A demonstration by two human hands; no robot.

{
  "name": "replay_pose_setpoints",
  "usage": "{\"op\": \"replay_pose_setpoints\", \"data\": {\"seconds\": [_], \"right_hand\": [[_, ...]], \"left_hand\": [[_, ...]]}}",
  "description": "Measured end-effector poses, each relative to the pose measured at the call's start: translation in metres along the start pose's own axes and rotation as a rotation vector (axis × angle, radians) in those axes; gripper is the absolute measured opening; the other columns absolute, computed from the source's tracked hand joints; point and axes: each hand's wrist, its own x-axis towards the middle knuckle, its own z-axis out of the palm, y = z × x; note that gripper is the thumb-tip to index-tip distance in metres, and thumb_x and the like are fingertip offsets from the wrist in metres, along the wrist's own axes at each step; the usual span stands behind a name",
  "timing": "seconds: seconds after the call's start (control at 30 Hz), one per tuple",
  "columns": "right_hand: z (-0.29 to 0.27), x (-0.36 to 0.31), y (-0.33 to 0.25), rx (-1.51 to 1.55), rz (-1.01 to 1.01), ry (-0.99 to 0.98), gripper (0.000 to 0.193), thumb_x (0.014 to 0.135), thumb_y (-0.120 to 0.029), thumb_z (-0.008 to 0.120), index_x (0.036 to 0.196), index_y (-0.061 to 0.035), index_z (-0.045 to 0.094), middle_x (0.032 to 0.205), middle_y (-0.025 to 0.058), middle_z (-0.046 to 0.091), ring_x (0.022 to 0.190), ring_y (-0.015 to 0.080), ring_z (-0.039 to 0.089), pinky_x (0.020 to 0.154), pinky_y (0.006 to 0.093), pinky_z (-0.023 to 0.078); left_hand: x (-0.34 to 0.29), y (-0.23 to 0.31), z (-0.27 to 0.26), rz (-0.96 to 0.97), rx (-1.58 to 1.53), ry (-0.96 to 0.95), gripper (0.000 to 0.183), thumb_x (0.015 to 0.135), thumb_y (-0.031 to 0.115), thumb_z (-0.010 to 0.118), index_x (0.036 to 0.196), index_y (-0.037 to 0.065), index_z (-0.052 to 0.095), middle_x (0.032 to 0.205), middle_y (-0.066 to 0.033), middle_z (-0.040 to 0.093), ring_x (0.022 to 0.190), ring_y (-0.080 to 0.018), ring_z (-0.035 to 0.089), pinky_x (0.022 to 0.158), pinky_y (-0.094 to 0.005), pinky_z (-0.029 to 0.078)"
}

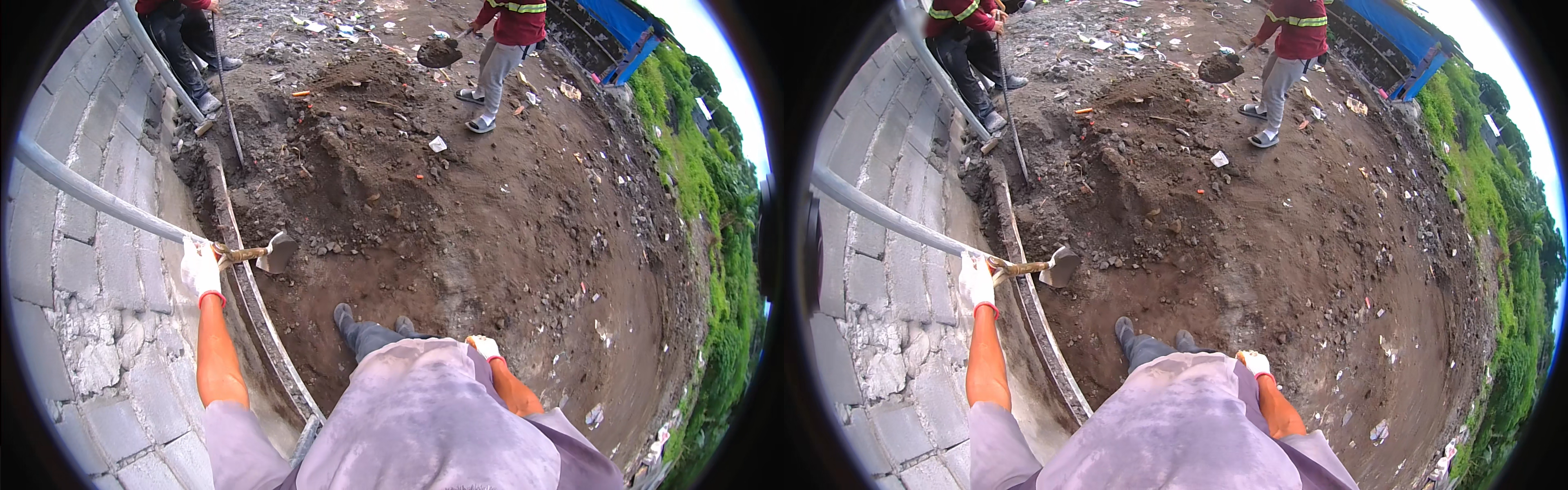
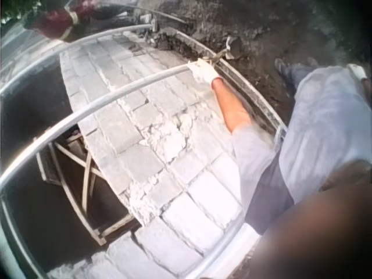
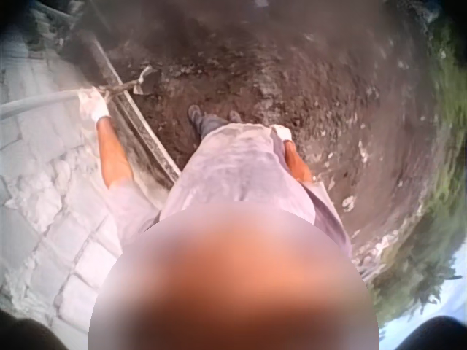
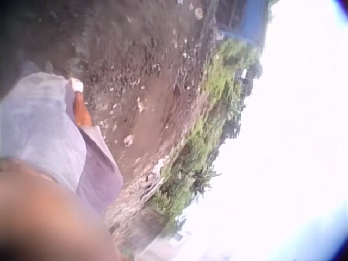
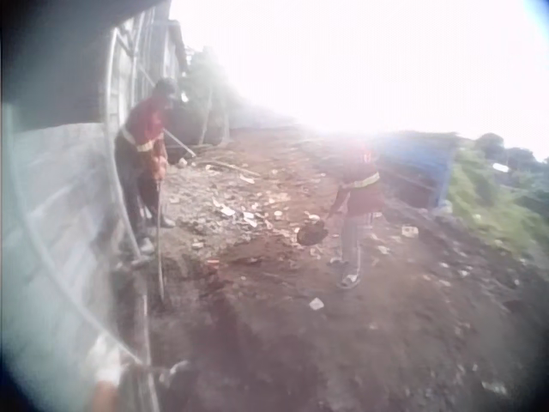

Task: The person uses a shovel to dig and move soil at a construction site. They repeatedly scoop soil and toss it aside while working near a low block wall and metal scaffolding.

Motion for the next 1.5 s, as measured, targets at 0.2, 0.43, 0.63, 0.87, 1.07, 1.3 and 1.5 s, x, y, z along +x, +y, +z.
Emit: {"op": "replay_pose_setpoints", "data": {"seconds": [0.2,0.43,0.63,0.87,1.07,1.3,1.5], "right_hand": [[0.021,0.007,0.017,-0.034,-0.021,0.008,0.026,0.078,-0.037,0.053,0.088,-0.0142,0.060,0.088,0.0153,0.063,0.085,0.0326,0.061,0.069,0.0434,0.048],[0.038,0.013,0.030,0.001,-0.127,0.054,0.023,0.081,-0.036,0.050,0.093,-0.0183,0.057,0.089,0.0129,0.060,0.079,0.0305,0.061,0.065,0.0415,0.049],[0.015,0.001,0.011,-0.027,-0.122,0.000,0.022,0.079,-0.033,0.052,0.095,-0.0187,0.059,0.090,0.0132,0.060,0.082,0.0318,0.061,0.069,0.0414,0.050],[0.002,-0.008,-0.014,0.033,0.067,-0.049,0.019,0.078,-0.030,0.047,0.083,-0.0195,0.062,0.083,0.0144,0.063,0.080,0.0327,0.061,0.066,0.0415,0.047],[-0.013,-0.013,-0.032,0.230,0.265,-0.077,0.027,0.077,-0.037,0.046,0.081,-0.0180,0.065,0.095,0.0116,0.065,0.086,0.0321,0.061,0.074,0.0420,0.047],[-0.029,-0.013,-0.047,0.185,0.235,-0.114,0.025,0.079,-0.035,0.048,0.092,-0.0238,0.066,0.097,0.0099,0.065,0.093,0.0300,0.061,0.078,0.0402,0.048],[-0.030,-0.011,-0.051,0.163,0.221,-0.115,0.025,0.079,-0.034,0.048,0.093,-0.0234,0.065,0.102,0.0090,0.064,0.097,0.0292,0.060,0.079,0.0401,0.048]], "left_hand": [[-0.008,0.002,-0.001,0.018,0.018,0.024,0.041,0.083,0.026,0.057,0.121,0.011,0.052,0.097,-0.0119,0.065,0.088,-0.0297,0.063,0.077,-0.0398,0.048],[-0.018,0.012,-0.007,-0.032,0.054,-0.017,0.041,0.082,0.027,0.057,0.121,0.012,0.052,0.098,-0.0120,0.065,0.088,-0.0308,0.063,0.076,-0.0401,0.048],[-0.018,0.007,-0.003,-0.015,0.068,0.004,0.044,0.082,0.026,0.057,0.124,0.012,0.051,0.102,-0.0118,0.065,0.091,-0.0296,0.063,0.079,-0.0387,0.048],[0.001,-0.003,0.006,0.014,0.168,-0.049,0.049,0.088,0.034,0.049,0.132,0.012,0.044,0.121,-0.0115,0.056,0.104,-0.0294,0.057,0.087,-0.0355,0.044],[0.015,-0.010,0.007,-0.063,0.236,-0.144,0.053,0.090,0.042,0.040,0.134,0.012,0.041,0.133,-0.0089,0.046,0.114,-0.0305,0.051,0.094,-0.0359,0.039],[0.015,-0.013,0.007,0.015,0.180,-0.115,0.054,0.090,0.043,0.043,0.134,0.012,0.042,0.127,-0.0135,0.051,0.110,-0.0328,0.053,0.091,-0.0377,0.041],[0.017,-0.012,0.006,-0.006,0.193,-0.099,0.053,0.089,0.041,0.045,0.133,0.012,0.043,0.127,-0.0123,0.052,0.109,-0.0330,0.054,0.091,-0.0371,0.042]]}}
